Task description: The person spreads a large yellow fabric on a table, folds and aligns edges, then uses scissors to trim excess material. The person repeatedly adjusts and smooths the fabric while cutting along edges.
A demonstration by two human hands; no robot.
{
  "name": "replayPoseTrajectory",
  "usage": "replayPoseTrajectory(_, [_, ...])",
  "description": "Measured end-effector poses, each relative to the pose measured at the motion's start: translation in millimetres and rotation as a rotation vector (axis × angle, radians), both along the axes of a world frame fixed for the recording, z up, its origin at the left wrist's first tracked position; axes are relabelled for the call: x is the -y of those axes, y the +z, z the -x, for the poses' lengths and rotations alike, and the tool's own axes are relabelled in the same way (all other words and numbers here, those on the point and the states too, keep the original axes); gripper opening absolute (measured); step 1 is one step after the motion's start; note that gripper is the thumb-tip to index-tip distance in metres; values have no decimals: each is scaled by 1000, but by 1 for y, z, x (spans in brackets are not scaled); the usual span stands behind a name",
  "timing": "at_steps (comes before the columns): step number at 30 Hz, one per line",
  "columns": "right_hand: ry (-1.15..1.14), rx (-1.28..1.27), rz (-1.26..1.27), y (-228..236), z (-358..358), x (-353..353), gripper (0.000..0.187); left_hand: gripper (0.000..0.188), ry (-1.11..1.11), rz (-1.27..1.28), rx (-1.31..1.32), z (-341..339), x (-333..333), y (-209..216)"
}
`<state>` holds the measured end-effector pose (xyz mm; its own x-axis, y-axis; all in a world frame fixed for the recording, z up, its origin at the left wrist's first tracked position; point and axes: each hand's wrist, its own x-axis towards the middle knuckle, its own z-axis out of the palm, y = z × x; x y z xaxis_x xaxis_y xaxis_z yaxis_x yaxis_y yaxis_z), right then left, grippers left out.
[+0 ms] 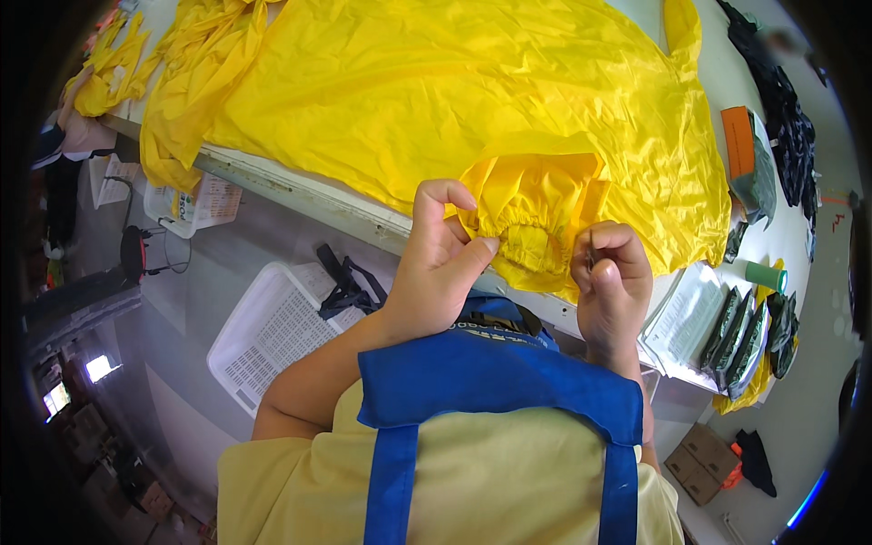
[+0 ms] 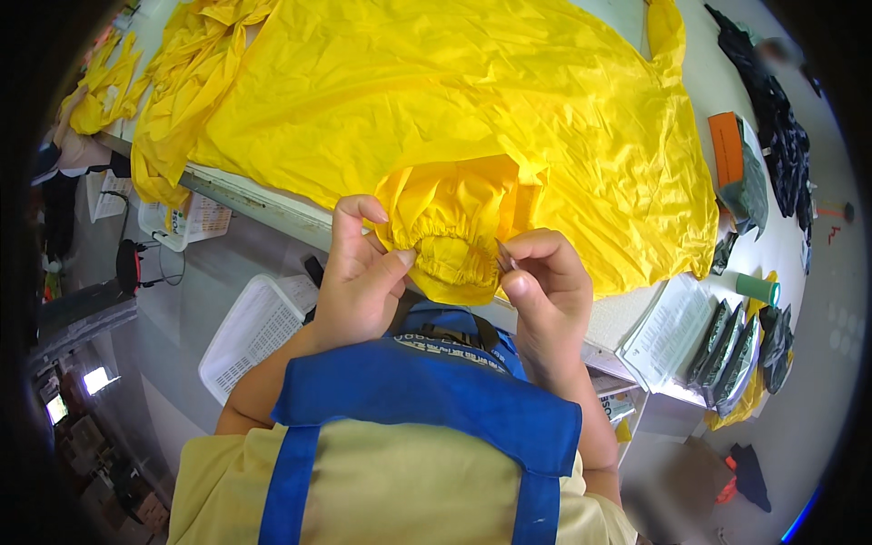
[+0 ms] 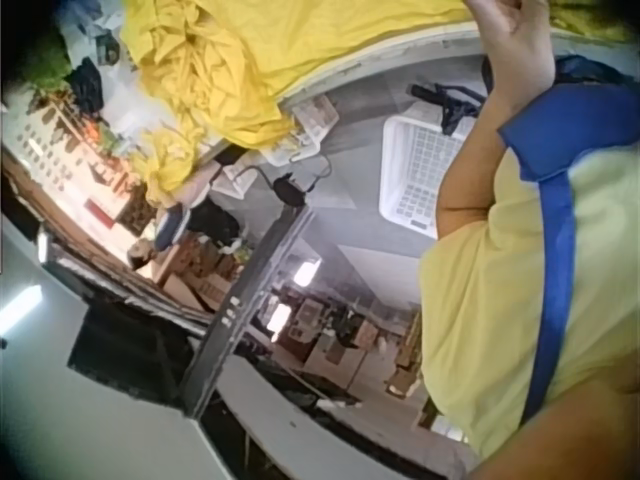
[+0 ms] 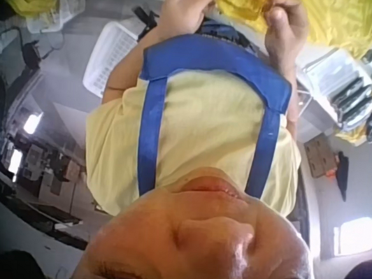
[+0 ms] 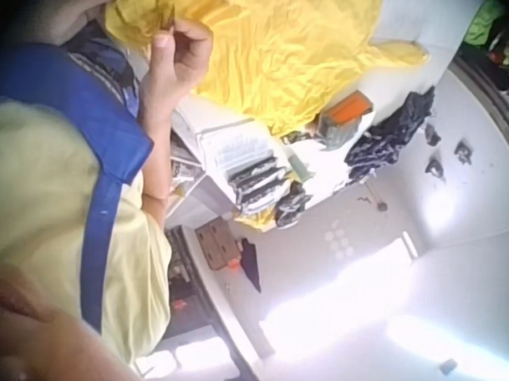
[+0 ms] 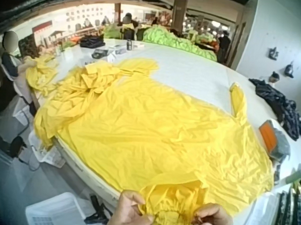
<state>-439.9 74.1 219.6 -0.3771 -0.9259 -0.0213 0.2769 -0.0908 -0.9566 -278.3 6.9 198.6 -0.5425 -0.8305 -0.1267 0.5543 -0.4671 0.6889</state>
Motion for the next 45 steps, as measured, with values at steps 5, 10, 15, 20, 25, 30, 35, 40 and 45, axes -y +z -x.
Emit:
replayPoseTrajectory(5, [-164, -340, -147, -3, 7, 0, 52, 41, -29, 69, 241, -18, 7, -7])
replayPoseTrajectory(10, [-212, -425, -200, -49, 17, 15, 24, 38, -11, 320, 645, -34, 29, -22])
replayPoseTrajectory(15, [-136, -885, -519, -119, 67, 14, 20, 25, 75, 164, 1134, -102, 127, -111])
replayPoseTrajectory(20, [221, -1464, -659, -168, 64, -22, 46, 25, 183, 895, 1561, -116, 197, -154])
replayPoseTrajectory(25, [405, -1554, -690, -164, 57, -29, 62, 25, -444, 190, 1479, -51, 242, -101])
replayPoseTrajectory(30, [380, -1511, -720, -166, 57, -42, 56, 28, -282, 612, 1069, -59, 237, -112])
replayPoseTrajectory(35, [34, -973, -725, -188, 105, -44, 44, 33, -28, 454, 1169, -115, 229, -145])
replayPoseTrajectory(40, [-233, -1537, -922, -201, 100, -35, 44, 42, 158, 355, 1084, -135, 208, -181])
replayPoseTrajectory(45, [-218, -1581, -965, -214, 107, -54, 48, 50, 90, 1259, 2143, -167, 182, -174])
